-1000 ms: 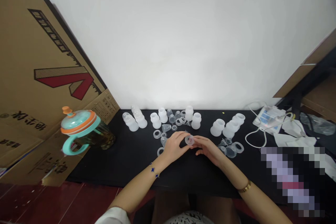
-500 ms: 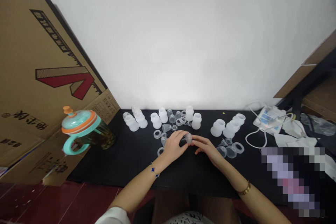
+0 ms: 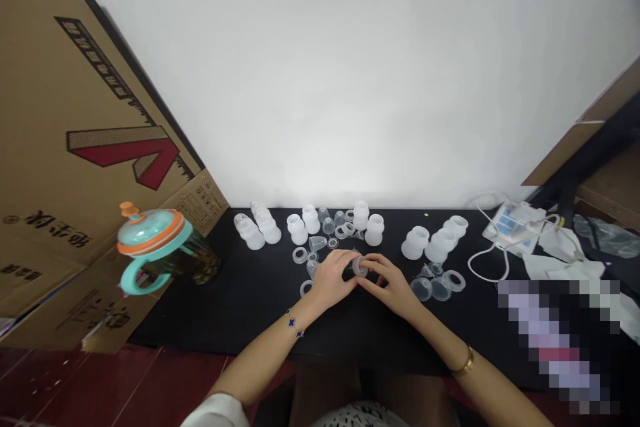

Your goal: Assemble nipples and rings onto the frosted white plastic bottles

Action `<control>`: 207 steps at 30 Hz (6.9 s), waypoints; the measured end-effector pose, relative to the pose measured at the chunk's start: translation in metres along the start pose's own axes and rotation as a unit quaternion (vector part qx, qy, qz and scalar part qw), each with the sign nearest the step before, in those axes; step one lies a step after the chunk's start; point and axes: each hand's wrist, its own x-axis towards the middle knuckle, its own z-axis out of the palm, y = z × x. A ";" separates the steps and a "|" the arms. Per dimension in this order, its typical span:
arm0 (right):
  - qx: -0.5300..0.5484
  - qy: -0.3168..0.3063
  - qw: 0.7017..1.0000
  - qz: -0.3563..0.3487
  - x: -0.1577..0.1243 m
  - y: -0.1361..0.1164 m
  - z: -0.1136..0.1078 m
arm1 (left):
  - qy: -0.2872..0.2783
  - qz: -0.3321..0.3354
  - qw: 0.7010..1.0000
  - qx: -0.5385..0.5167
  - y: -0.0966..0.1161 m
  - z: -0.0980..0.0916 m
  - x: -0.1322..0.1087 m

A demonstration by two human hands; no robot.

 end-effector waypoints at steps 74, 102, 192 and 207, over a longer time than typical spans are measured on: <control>0.220 -0.085 0.967 0.096 0.009 0.024 0.002 | -0.001 0.107 0.992 0.063 -0.004 0.003 -0.003; 0.212 -0.066 0.968 0.118 0.009 0.019 0.002 | -0.009 0.106 0.992 0.065 -0.003 0.004 -0.003; 0.185 -0.043 0.974 0.126 0.009 0.017 0.006 | 0.001 0.096 0.994 0.045 0.002 0.002 -0.004; 0.262 0.025 0.954 0.142 0.011 0.015 0.001 | -0.014 -0.043 0.999 -0.026 0.005 0.000 -0.001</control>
